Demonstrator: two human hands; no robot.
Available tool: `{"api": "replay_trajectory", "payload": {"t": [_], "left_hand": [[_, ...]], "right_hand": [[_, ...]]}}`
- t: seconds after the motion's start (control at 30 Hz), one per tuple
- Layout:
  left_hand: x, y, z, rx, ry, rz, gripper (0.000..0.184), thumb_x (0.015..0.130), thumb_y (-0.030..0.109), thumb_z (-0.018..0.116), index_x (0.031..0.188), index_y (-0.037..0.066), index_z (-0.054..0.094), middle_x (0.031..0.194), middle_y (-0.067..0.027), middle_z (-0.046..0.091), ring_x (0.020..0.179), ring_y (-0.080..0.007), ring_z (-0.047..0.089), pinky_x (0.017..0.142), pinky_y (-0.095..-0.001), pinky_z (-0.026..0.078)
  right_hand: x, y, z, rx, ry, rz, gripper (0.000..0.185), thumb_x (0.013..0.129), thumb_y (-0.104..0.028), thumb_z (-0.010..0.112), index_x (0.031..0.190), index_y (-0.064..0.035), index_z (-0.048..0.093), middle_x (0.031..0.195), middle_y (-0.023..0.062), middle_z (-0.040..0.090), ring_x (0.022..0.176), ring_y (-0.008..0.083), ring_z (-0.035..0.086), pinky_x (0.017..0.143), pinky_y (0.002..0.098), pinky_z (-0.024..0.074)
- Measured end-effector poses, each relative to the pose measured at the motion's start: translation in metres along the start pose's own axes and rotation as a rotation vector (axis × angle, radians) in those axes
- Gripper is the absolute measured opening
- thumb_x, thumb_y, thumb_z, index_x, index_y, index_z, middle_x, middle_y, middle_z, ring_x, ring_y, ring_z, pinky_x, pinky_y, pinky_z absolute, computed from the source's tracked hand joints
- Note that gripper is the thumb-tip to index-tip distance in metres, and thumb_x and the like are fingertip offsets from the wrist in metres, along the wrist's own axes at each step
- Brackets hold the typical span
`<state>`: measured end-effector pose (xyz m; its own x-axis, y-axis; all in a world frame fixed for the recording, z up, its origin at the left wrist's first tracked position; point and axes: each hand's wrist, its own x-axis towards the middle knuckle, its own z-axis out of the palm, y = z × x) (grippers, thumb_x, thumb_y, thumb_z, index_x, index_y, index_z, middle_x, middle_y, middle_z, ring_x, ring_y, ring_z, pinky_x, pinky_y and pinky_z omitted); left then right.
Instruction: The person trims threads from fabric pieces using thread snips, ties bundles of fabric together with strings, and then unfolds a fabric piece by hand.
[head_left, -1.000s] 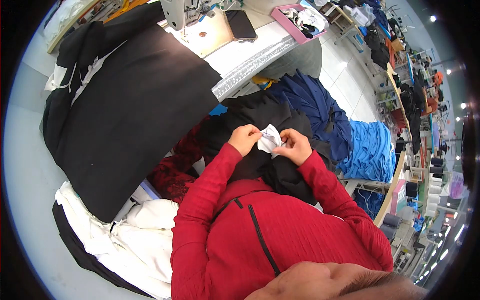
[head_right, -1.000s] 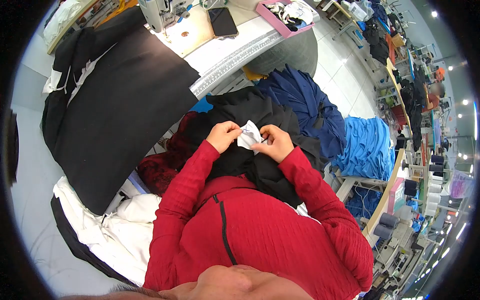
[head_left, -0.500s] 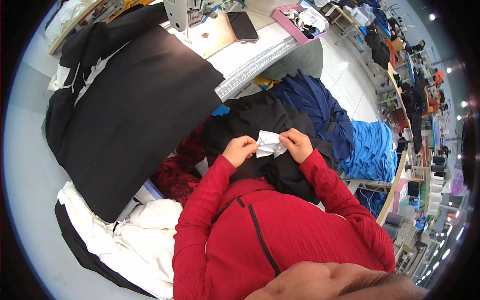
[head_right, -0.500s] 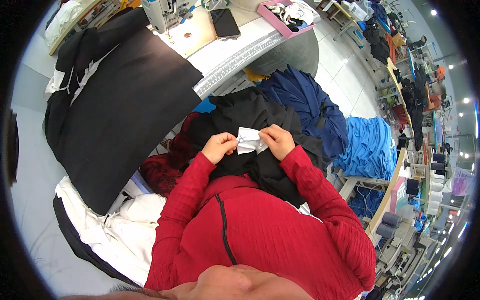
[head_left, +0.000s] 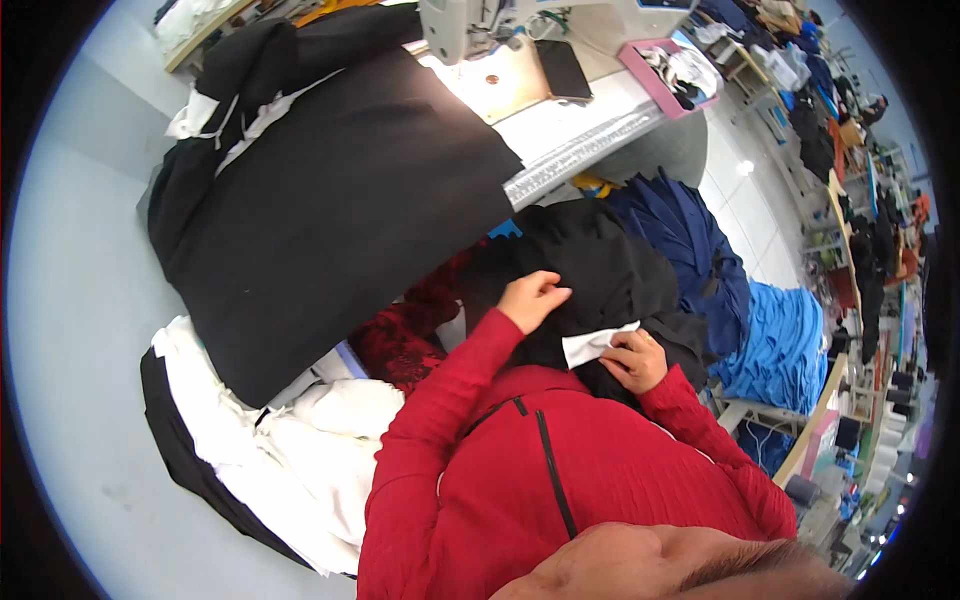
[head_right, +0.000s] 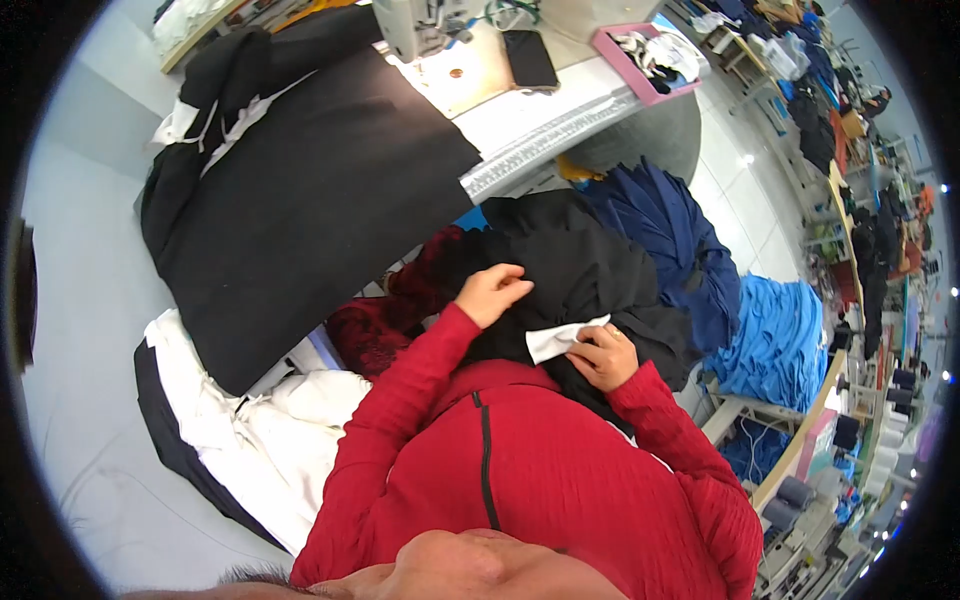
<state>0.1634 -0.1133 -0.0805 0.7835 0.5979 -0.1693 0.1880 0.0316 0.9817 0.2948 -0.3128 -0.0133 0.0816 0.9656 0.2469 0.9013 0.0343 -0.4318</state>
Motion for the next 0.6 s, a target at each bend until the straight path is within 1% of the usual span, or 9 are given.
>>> {"api": "replay_trajectory", "payload": {"t": [0.07,0.1,0.13,0.2,0.3,0.4,0.47,0.53,0.6], "left_hand": [[0.002,0.014,0.009,0.122,-0.067,-0.065,0.045,0.076,0.029,0.07,0.103,-0.004,0.057,0.082,-0.0126,0.065,0.073,-0.0177,0.063,0.066,-0.0283,0.049],[0.003,0.007,0.016,0.108,-0.065,-0.027,0.045,0.073,0.031,0.072,0.097,-0.004,0.057,0.077,-0.0122,0.063,0.069,-0.0193,0.061,0.064,-0.0288,0.048],[0.002,0.007,0.02,0.146,-0.031,0.012,0.037,0.073,0.026,0.072,0.09,-0.003,0.055,0.07,-0.0105,0.06,0.063,-0.0177,0.059,0.059,-0.0297,0.047],[0.0,0.002,0.025,0.081,0.058,0.028,0.029,0.074,0.019,0.07,0.084,-0.002,0.053,0.063,-0.0084,0.056,0.057,-0.015,0.055,0.053,-0.0296,0.044],[-0.002,-0.004,0.017,-0.008,0.128,-0.049,0.023,0.074,0.015,0.068,0.081,-0.001,0.053,0.065,-0.0116,0.058,0.058,-0.0219,0.057,0.054,-0.0324,0.044],[-0.013,0.005,-0.005,0.206,0.24,0.051,0.021,0.074,0.013,0.067,0.077,-0.001,0.052,0.065,-0.011,0.056,0.057,-0.0218,0.057,0.052,-0.0313,0.043],[-0.018,0.026,-0.024,0.172,0.401,0.33,0.01,0.077,0.008,0.063,0.082,0.001,0.057,0.074,-0.0098,0.057,0.059,-0.0206,0.057,0.053,-0.0309,0.043],[-0.024,0.071,-0.064,0.264,0.52,0.438,0.008,0.077,0.004,0.062,0.084,0.003,0.059,0.078,-0.0096,0.058,0.061,-0.0205,0.057,0.054,-0.0298,0.045],[-0.03,0.101,-0.11,0.344,0.701,0.513,0.006,0.078,0.002,0.062,0.084,0.002,0.061,0.08,-0.008,0.058,0.065,-0.0146,0.056,0.058,-0.0258,0.045]], "right_hand": [[-0.008,-0.002,0.001,0.037,-0.015,-0.001,0.013,0.065,-0.01,0.073,0.076,-0.0089,0.067,0.083,0.0028,0.058,0.07,0.0204,0.056,0.062,0.0307,0.0462],[-0.008,-0.003,0.001,0.05,-0.021,0.003,0.013,0.065,-0.01,0.073,0.076,-0.009,0.067,0.084,0.0027,0.058,0.07,0.02,0.056,0.062,0.0305,0.0464],[-0.007,-0.003,0.001,0.054,-0.023,0.011,0.013,0.065,-0.01,0.073,0.076,-0.009,0.067,0.084,0.0027,0.058,0.071,0.0201,0.056,0.063,0.0305,0.0467],[-0.005,-0.006,-0.001,0.06,-0.031,0.036,0.013,0.065,-0.009,0.073,0.076,-0.0092,0.067,0.086,0.0027,0.059,0.073,0.0202,0.057,0.064,0.0305,0.0473],[-0.002,-0.004,-0.002,0.074,-0.024,0.054,0.012,0.066,-0.01,0.072,0.077,-0.0088,0.067,0.087,0.003,0.06,0.077,0.0217,0.059,0.066,0.0312,0.0484],[0.003,-0.002,-0.003,0.102,-0.024,0.068,0.013,0.067,-0.01,0.072,0.079,-0.0078,0.067,0.087,0.0043,0.061,0.077,0.0228,0.059,0.067,0.0322,0.0489],[0.008,0.002,-0.006,0.138,-0.021,0.078,0.013,0.068,-0.01,0.071,0.08,-0.0067,0.067,0.086,0.0058,0.061,0.075,0.0229,0.059,0.066,0.032,0.0489],[0.014,0.006,-0.009,0.217,-0.033,0.068,0.012,0.07,-0.008,0.07,0.081,-0.0052,0.067,0.084,0.0074,0.062,0.071,0.0224,0.06,0.064,0.0307,0.0489],[0.025,0.007,-0.022,0.415,-0.172,0.245,0.011,0.073,-0.005,0.068,0.083,-0.0029,0.066,0.082,0.0096,0.062,0.066,0.0206,0.06,0.06,0.028,0.048]]}}
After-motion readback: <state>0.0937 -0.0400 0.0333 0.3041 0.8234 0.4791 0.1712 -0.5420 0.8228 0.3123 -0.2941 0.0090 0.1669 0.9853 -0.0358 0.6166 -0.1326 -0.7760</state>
